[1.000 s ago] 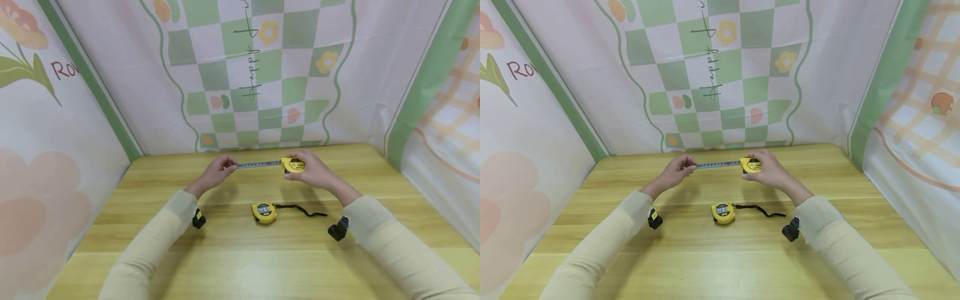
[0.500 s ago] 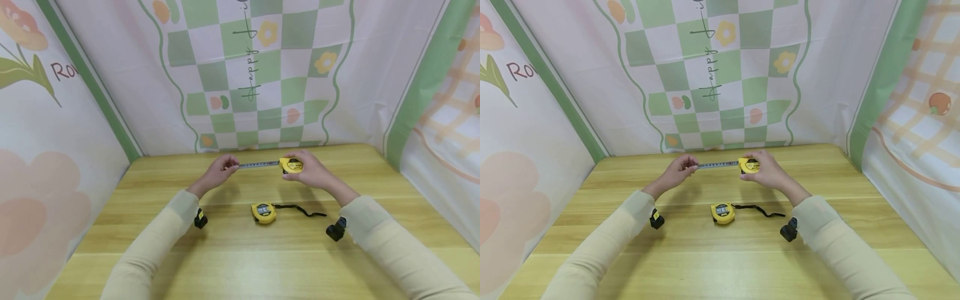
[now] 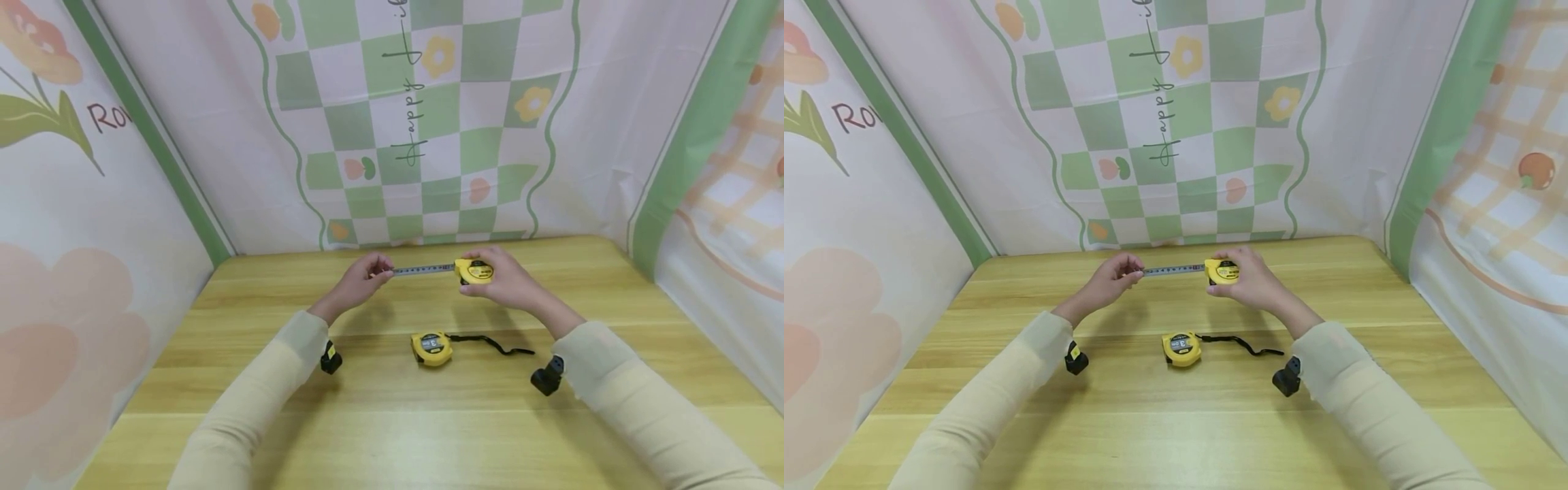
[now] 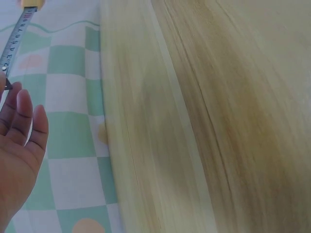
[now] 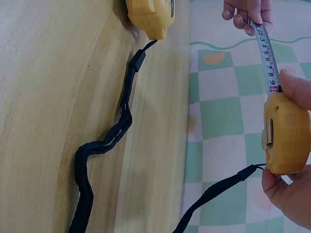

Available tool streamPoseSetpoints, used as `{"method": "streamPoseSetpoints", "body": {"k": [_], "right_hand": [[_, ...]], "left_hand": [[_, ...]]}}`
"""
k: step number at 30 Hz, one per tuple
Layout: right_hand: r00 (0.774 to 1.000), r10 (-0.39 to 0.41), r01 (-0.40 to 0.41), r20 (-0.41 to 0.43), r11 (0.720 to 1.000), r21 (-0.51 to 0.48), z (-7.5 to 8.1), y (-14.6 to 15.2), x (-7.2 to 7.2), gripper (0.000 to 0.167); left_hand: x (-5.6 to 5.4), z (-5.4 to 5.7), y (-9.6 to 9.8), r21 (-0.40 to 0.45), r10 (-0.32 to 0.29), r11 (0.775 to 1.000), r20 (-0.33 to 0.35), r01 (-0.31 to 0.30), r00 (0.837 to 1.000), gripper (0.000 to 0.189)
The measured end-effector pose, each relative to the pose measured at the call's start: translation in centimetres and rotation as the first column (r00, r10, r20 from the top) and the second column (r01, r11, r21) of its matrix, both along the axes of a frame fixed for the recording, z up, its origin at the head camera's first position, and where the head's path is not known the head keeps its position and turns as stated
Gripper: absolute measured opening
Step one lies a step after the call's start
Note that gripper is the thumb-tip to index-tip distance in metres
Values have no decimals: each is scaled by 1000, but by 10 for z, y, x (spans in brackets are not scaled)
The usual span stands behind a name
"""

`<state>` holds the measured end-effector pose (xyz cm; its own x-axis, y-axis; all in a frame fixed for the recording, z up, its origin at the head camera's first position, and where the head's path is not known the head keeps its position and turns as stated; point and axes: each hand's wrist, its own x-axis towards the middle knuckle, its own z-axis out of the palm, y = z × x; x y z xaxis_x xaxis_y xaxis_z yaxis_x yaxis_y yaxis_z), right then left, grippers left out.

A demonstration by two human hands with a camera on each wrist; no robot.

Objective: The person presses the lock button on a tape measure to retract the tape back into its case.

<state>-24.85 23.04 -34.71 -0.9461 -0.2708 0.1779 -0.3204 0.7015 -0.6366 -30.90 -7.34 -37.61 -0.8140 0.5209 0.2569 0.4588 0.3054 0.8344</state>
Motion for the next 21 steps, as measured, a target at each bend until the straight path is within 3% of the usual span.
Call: {"method": "streamPoseSetpoints", "body": {"k": [21], "right_hand": [[1000,8,-8,-14,1000,-3,-3,-8,-3,62]], "left_hand": [[-2,-4,7,-2,-16,1000,-22,16,1000,10]]}}
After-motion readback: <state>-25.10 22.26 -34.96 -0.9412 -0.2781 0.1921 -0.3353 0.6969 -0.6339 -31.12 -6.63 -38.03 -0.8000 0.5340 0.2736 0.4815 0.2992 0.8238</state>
